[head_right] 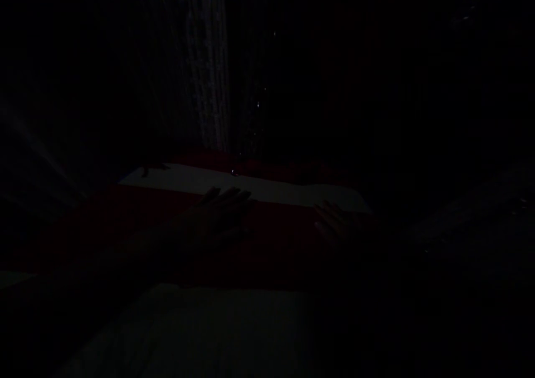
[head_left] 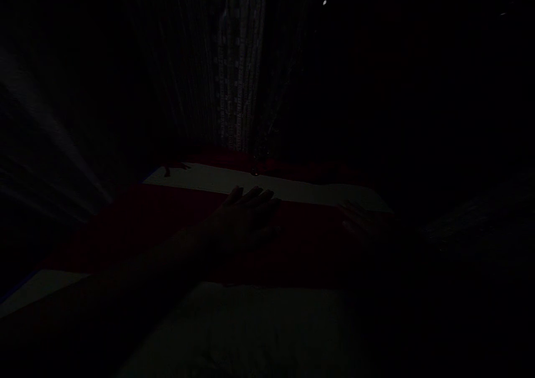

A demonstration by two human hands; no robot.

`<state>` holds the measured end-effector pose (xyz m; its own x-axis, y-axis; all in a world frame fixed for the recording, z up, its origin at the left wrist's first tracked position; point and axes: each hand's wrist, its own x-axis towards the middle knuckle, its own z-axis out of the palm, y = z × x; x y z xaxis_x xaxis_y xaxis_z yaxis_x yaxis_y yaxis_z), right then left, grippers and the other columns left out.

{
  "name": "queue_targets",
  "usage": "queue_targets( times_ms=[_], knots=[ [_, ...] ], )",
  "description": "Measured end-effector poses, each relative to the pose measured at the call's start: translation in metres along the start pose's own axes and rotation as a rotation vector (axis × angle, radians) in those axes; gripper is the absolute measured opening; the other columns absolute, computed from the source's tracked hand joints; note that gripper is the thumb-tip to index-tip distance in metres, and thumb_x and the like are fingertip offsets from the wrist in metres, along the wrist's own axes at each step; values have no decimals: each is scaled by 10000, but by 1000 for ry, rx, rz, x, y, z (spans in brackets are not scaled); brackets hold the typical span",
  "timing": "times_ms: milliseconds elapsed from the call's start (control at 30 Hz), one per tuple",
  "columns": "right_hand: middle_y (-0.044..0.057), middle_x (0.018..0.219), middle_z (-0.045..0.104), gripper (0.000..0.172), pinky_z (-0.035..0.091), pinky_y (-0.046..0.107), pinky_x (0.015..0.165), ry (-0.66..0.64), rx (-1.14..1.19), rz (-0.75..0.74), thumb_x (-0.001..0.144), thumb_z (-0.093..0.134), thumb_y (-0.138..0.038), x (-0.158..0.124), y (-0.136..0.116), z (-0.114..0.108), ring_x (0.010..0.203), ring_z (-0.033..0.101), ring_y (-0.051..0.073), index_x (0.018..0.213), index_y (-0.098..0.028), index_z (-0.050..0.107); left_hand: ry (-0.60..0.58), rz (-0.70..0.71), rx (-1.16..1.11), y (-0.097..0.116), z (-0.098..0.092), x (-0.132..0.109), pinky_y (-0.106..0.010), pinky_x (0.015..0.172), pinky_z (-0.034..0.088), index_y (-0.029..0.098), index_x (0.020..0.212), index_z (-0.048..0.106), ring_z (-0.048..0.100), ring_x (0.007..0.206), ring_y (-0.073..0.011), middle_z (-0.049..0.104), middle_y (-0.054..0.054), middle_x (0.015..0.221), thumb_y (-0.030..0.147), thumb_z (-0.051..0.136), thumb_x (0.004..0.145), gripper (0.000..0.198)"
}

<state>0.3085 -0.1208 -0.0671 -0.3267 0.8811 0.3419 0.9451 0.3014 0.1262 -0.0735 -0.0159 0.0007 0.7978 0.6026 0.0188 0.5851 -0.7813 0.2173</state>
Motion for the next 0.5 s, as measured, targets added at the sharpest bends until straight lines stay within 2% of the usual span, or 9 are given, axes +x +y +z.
queue_targets(
  times_ms=[167, 300, 500],
  knots=[
    [44, 1600, 417, 482, 224, 583, 1286, -40, -2, -41, 1031, 323, -426, -2, 3, -3, 1575, 241, 230, 1372, -260, 622, -15, -8, 1, 1, -3, -1, -627, 1284, 3, 284, 1663, 237, 52, 1621, -305, 91, -41, 1729, 761, 254, 1018, 802],
    [37, 1589, 436, 455, 250, 601, 1270, -57, 4, -40, 1042, 317, -397, -1, 5, -3, 1564, 270, 236, 1347, -275, 631, -13, -2, 12, 0, -1, -2, -621, 1287, -6, 289, 1664, 226, 41, 1622, -296, 81, -28, 1731, 774, 234, 1011, 813],
    [58, 1625, 373, 512, 269, 608, 1265, -39, -3, 54, 1076, 257, -364, 7, -6, 3, 1568, 256, 245, 1501, -260, 522, -10, -6, 11, 1, -1, -2, -619, 1288, -3, 287, 1663, 238, 49, 1622, -302, 92, -32, 1731, 770, 247, 1013, 810]
  ],
)
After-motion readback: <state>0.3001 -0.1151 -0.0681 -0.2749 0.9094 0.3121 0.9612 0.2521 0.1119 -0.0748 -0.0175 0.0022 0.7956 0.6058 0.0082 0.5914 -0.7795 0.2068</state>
